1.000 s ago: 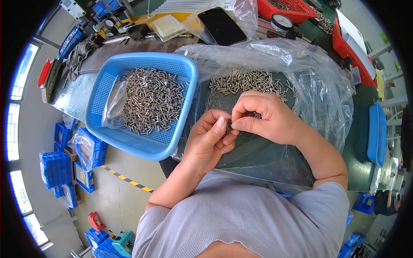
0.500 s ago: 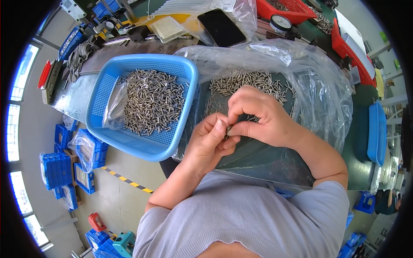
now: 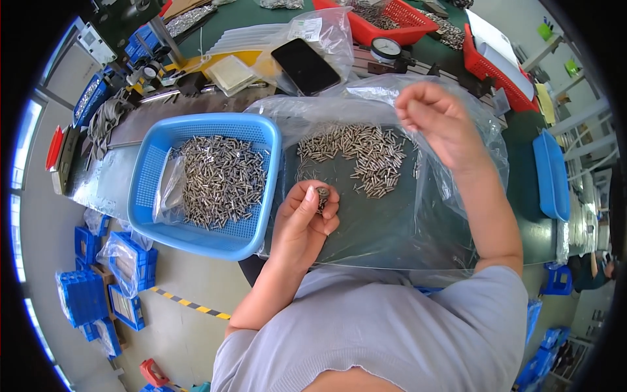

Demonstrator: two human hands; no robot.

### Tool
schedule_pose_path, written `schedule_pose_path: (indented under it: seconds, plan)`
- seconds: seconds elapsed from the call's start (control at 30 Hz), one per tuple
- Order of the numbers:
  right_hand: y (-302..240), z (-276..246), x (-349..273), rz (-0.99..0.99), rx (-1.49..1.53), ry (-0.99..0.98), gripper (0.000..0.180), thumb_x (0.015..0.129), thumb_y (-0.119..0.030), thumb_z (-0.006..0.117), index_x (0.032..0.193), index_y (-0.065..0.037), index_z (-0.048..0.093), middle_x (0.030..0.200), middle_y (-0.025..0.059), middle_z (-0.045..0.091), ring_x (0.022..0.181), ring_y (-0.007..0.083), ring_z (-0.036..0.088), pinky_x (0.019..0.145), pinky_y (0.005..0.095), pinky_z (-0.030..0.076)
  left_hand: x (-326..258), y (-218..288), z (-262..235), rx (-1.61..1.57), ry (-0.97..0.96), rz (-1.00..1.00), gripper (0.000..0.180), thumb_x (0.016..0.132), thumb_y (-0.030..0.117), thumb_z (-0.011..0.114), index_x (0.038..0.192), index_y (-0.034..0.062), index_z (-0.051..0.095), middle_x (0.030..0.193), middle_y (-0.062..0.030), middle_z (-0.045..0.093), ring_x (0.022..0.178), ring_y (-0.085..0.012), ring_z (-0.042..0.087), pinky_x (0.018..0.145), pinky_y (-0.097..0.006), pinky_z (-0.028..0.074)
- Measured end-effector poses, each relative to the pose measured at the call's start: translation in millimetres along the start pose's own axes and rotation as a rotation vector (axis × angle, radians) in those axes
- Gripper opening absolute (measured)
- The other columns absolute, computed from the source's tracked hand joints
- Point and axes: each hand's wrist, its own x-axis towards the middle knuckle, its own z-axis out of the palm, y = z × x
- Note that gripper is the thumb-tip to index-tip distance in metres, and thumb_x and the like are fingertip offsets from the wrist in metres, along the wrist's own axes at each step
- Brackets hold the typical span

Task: Manually inserting small metal pins into a circular metal housing component at a workbench.

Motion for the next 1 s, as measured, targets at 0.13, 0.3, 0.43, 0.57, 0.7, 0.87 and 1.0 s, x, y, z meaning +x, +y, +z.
schedule_pose_path:
  seconds: [0.13,0.3,0.43,0.57,0.7,0.87,1.0]
  plan:
    - [-23.6,-35.6,-17.1,0.028,0.064,-0.004,0.02,0.09,-0.021,0.059,0.097,-0.002,0.059,0.087,0.0024,0.057,0.076,0.0087,0.048,0.067,0.0233,0.038,0.2,-1.3,-5.1,0.01,-0.013,0.009,0.022,0.096,0.025,0.052,0.106,0.0056,0.055,0.096,-0.0107,0.054,0.073,-0.013,0.044,0.058,-0.023,0.037]
    - [-47.6,-80.5,-27.5,0.072,-0.009,-0.116,0.025,0.091,-0.027,0.058,0.096,-0.002,0.057,0.087,0.0042,0.055,0.076,0.0107,0.047,0.066,0.0244,0.038,2.0,0.6,-4.1,0.001,-0.034,0.004,0.022,0.096,0.024,0.052,0.105,0.0047,0.055,0.094,-0.0098,0.055,0.073,-0.0129,0.045,0.058,-0.024,0.037]
    - [-56.0,-83.7,-12.6,0.317,-0.323,-0.032,0.028,0.088,-0.031,0.061,0.093,-0.004,0.06,0.084,0.0007,0.058,0.074,0.0072,0.049,0.065,0.0226,0.04,1.9,2.5,-4.1,0.007,-0.051,0.0,0.019,0.096,0.023,0.053,0.103,0.0051,0.054,0.093,-0.0087,0.057,0.073,-0.0121,0.046,0.058,-0.024,0.038]
    - [-65.5,-71.3,0.8,0.501,-1.022,-0.152,0.023,0.082,-0.024,0.068,0.091,-0.004,0.063,0.079,-0.0018,0.062,0.069,0.0092,0.054,0.067,0.0257,0.044,-1.2,6.5,-3.0,-0.018,-0.066,-0.029,0.016,0.096,0.021,0.053,0.101,0.0057,0.053,0.092,-0.0076,0.058,0.072,-0.011,0.048,0.059,-0.025,0.039]
    - [-98.0,-43.1,4.0,0.39,-1.451,-0.164,0.021,0.081,-0.02,0.068,0.091,-0.003,0.061,0.082,0.0035,0.059,0.075,0.0121,0.056,0.068,0.0266,0.045,-5.7,9.4,-2.5,-0.014,-0.072,-0.057,0.019,0.093,0.024,0.056,0.102,0.0072,0.053,0.091,-0.0078,0.057,0.071,-0.0108,0.047,0.058,-0.024,0.038]
    - [-99.3,22.6,-15.9,0.522,-0.99,-0.408,0.03,0.081,-0.023,0.07,0.106,-0.009,0.063,0.085,0.0026,0.06,0.076,0.0129,0.059,0.066,0.0274,0.047,-8.4,12.5,-1.0,0.01,-0.085,-0.089,0.017,0.094,0.023,0.056,0.101,0.0073,0.053,0.091,-0.0073,0.057,0.071,-0.0102,0.046,0.058,-0.025,0.038]
    - [-87.6,63.3,-31.7,0.899,-1.192,-0.879,0.052,0.081,-0.038,0.067,0.127,-0.017,0.052,0.083,0.0132,0.065,0.081,0.032,0.063,0.074,0.0394,0.049,-8.5,12.4,-1.9,0.021,-0.096,-0.096,0.017,0.094,0.023,0.055,0.1,0.0069,0.052,0.091,-0.007,0.057,0.072,-0.0095,0.046,0.059,-0.024,0.038]
